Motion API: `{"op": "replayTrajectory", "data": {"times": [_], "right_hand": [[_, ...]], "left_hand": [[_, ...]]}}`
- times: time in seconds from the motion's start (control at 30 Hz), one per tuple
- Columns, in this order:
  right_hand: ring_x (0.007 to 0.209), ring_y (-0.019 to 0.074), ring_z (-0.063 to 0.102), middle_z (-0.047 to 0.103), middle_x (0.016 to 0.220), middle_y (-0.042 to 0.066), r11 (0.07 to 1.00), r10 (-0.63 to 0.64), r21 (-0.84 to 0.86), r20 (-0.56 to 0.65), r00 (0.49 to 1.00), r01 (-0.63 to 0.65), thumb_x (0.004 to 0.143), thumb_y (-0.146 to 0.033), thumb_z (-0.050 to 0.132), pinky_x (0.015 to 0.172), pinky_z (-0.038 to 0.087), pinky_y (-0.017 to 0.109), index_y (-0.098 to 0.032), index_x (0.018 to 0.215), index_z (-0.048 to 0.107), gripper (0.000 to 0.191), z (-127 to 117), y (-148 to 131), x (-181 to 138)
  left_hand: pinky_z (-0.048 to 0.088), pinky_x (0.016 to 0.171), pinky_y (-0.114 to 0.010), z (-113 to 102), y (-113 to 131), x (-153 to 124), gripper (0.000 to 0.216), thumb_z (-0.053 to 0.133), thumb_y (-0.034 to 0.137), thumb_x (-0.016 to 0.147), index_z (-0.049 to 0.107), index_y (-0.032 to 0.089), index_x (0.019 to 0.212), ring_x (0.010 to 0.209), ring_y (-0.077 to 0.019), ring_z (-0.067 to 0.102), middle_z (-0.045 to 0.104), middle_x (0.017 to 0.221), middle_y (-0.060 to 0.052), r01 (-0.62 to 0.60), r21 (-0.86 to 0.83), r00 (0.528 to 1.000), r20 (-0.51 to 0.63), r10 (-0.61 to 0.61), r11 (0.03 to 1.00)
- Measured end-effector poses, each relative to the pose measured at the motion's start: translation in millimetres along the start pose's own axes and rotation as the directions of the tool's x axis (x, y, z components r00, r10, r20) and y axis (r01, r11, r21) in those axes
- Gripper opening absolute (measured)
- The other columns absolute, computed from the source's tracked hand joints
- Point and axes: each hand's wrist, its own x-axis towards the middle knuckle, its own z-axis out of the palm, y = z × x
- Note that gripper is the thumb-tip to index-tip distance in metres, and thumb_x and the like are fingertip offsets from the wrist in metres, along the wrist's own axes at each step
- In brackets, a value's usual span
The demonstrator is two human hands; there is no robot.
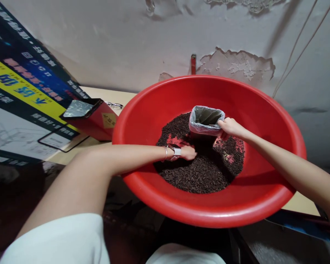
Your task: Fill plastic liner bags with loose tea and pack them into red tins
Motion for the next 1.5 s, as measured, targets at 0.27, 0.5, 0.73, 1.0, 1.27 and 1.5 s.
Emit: {"op": "replayTrajectory", "data": {"times": [0.27,0.5,0.73,1.0,1.27,1.5], "right_hand": [[0.053,0.0232,0.068,0.063,0.049,0.01,1.0,-0.008,0.01,-0.018,1.0,0.008,0.09,-0.027,0.038,0.064,0.058,0.031,-0.016,0.069,0.066,0.036,4.2,-2.3,1.1],[0.051,0.0249,0.067,0.063,0.049,0.012,0.999,-0.012,0.031,-0.013,1.0,0.013,0.089,-0.026,0.038,0.058,0.056,0.032,-0.015,0.061,0.063,0.039,3.6,-3.8,-2.5],[0.051,0.0244,0.067,0.063,0.049,0.011,1.0,-0.005,0.022,0.012,1.0,0.005,0.089,-0.027,0.037,0.059,0.056,0.031,-0.018,0.06,0.062,0.04,4.0,0.1,0.3],[0.058,0.0217,0.069,0.069,0.059,0.009,0.996,-0.061,-0.063,-0.024,0.998,0.059,0.091,-0.023,0.042,0.062,0.054,0.026,-0.016,0.07,0.064,0.031,0.9,-2.1,-3.5],[0.044,0.0189,0.061,0.061,0.048,0.008,1.0,-0.028,0.013,-0.008,1.0,0.028,0.092,-0.022,0.034,0.05,0.052,0.026,-0.018,0.057,0.053,0.04,3.1,-3.8,-4.6],[0.048,0.0197,0.064,0.065,0.054,0.01,0.998,-0.058,0.004,0.001,0.998,0.058,0.091,-0.024,0.036,0.056,0.053,0.027,-0.016,0.066,0.059,0.035,1.7,0.2,-1.4]], "left_hand": [[0.024,0.121,-0.045,14.9,13.6,-9.8,0.09,0.063,0.063,0.08,0.03,0.022,0.154,0.148,-0.0308,0.028,0.03,0.161,-0.012,-0.35,-0.221,0.85,0.334,0.408,0.91],[0.037,0.112,-0.04,18.6,21.8,-17.0,0.099,0.084,0.057,0.056,0.047,0.028,0.144,0.131,-0.0309,0.049,0.05,0.139,-0.008,-0.447,-0.204,0.74,0.464,0.488,0.871],[0.05,0.087,-0.03,10.8,33.8,-13.0,0.044,0.081,0.029,0.066,0.073,0.028,0.109,0.095,-0.0246,0.067,0.076,0.095,0.0,-0.574,-0.074,0.683,0.505,0.527,0.815],[0.046,0.094,-0.031,-88.8,65.3,-29.0,0.039,0.067,0.019,0.078,0.071,0.027,0.116,0.099,-0.021,0.065,0.073,0.109,0.0,-0.758,-0.153,0.621,0.13,0.773,0.634],[0.036,0.109,-0.04,-122.9,32.1,-1.4,0.041,0.065,0.036,0.087,0.064,0.026,0.127,0.127,-0.0251,0.052,0.059,0.139,-0.006,-0.583,0.143,0.744,-0.3,0.597,0.8],[0.043,0.093,-0.036,-112.6,49.7,-23.9,0.03,0.052,0.04,0.097,0.073,0.019,0.095,0.097,-0.0201,0.061,0.071,0.104,-0.007,-0.653,0.242,0.528,-0.533,0.661,0.718]]}}
